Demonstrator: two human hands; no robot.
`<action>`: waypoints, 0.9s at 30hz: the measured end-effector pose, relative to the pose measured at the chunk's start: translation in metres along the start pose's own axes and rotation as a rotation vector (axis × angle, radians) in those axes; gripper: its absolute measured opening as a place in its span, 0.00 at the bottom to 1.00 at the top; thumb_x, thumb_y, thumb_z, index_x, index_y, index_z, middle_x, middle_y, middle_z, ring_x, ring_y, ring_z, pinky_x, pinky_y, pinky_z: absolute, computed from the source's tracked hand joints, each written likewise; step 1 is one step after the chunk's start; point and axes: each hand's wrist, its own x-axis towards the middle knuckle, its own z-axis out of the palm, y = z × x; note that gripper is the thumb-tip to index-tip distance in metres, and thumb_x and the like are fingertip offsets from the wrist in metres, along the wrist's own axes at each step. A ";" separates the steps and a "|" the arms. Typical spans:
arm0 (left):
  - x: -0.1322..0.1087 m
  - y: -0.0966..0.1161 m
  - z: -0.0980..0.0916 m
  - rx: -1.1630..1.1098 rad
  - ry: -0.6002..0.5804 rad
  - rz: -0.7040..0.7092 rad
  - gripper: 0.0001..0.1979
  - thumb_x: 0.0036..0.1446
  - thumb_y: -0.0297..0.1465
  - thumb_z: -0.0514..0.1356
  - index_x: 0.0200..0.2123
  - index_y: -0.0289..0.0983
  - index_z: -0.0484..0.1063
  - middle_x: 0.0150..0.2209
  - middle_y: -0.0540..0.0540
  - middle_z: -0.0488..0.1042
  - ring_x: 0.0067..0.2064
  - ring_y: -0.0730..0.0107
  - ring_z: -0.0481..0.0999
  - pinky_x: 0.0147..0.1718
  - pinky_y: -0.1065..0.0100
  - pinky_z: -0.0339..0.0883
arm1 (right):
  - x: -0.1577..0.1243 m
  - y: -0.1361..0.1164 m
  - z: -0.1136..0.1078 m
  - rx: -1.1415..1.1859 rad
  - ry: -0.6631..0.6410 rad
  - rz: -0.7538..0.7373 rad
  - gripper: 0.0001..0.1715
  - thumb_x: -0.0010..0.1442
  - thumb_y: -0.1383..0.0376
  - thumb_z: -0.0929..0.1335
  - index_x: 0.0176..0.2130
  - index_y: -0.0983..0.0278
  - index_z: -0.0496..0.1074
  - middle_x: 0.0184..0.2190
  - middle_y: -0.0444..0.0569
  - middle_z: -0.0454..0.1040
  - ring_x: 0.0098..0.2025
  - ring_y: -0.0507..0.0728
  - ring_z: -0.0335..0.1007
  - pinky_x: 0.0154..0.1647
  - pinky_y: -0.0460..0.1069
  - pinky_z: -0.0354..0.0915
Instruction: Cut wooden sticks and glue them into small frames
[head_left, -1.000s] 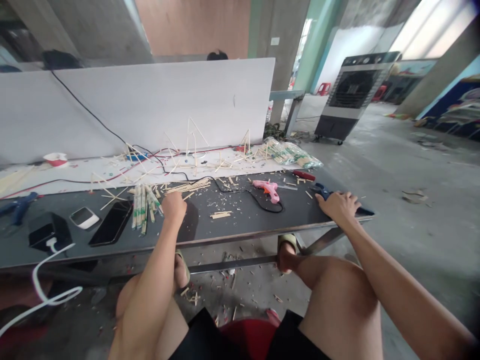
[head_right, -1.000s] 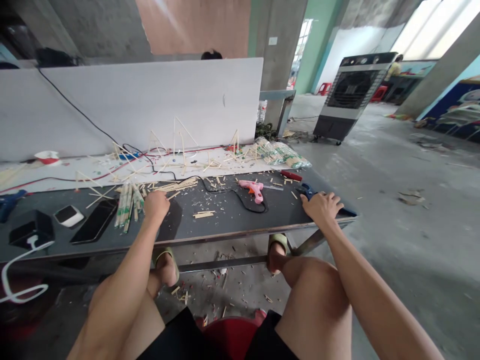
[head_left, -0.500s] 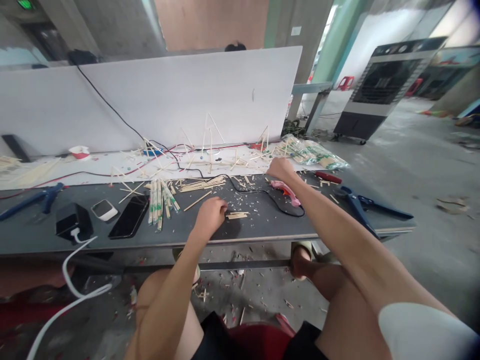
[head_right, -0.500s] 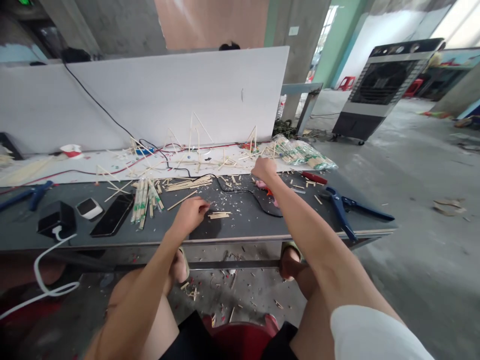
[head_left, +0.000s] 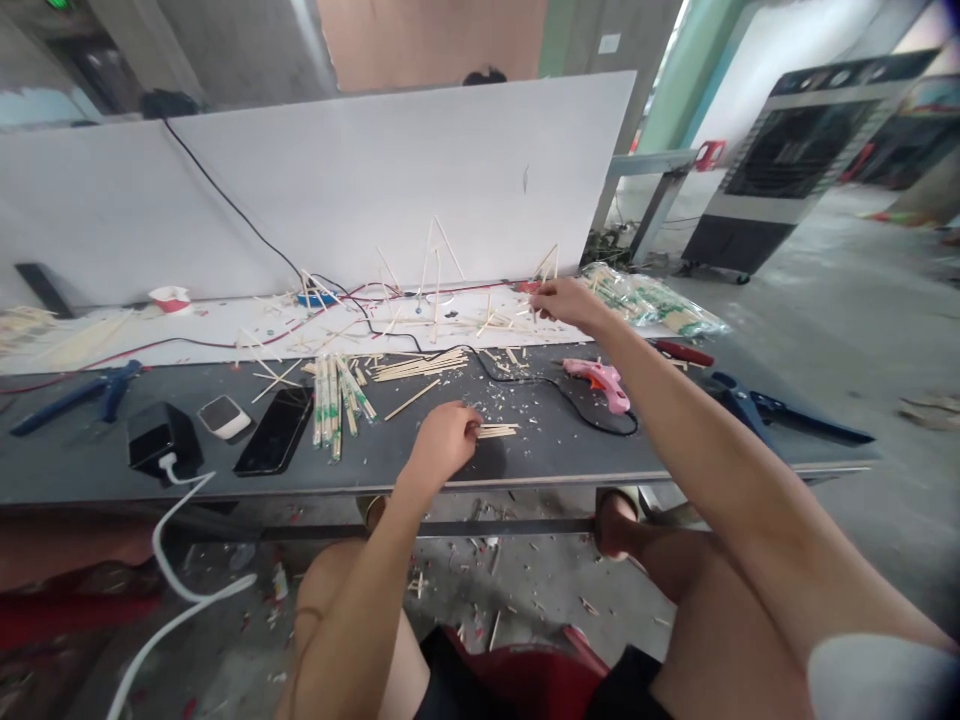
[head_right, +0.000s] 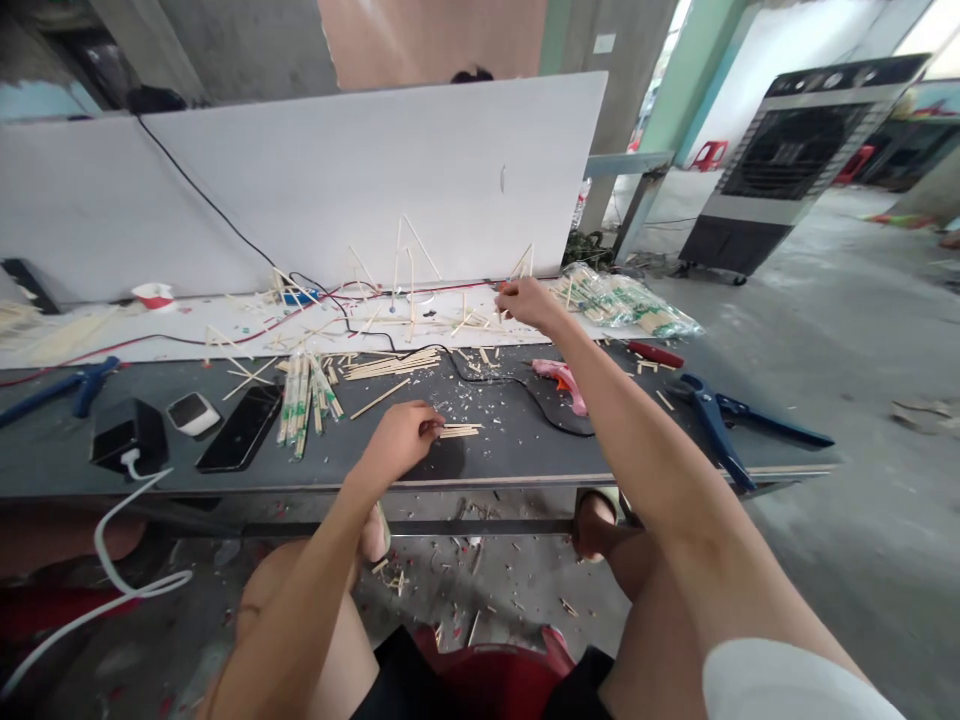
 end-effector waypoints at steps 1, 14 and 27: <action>0.001 0.002 0.001 0.022 -0.023 0.003 0.11 0.60 0.27 0.59 0.42 0.38 0.81 0.41 0.41 0.79 0.43 0.60 0.78 0.44 0.65 0.69 | -0.017 -0.004 0.001 0.067 -0.043 -0.027 0.14 0.63 0.61 0.67 0.37 0.71 0.77 0.29 0.53 0.77 0.29 0.51 0.71 0.35 0.47 0.66; 0.015 0.015 0.017 0.028 -0.030 0.050 0.09 0.56 0.24 0.61 0.35 0.39 0.81 0.40 0.43 0.78 0.42 0.62 0.77 0.44 0.66 0.68 | -0.153 -0.002 0.040 0.786 -0.123 0.029 0.18 0.51 0.53 0.73 0.36 0.65 0.75 0.30 0.47 0.77 0.32 0.53 0.70 0.35 0.49 0.67; 0.021 0.015 0.015 0.016 -0.043 0.017 0.08 0.55 0.25 0.62 0.35 0.37 0.82 0.38 0.41 0.80 0.39 0.62 0.78 0.42 0.66 0.69 | -0.149 0.008 0.056 0.584 -0.144 -0.090 0.07 0.58 0.61 0.69 0.34 0.63 0.74 0.25 0.43 0.74 0.27 0.52 0.69 0.32 0.46 0.65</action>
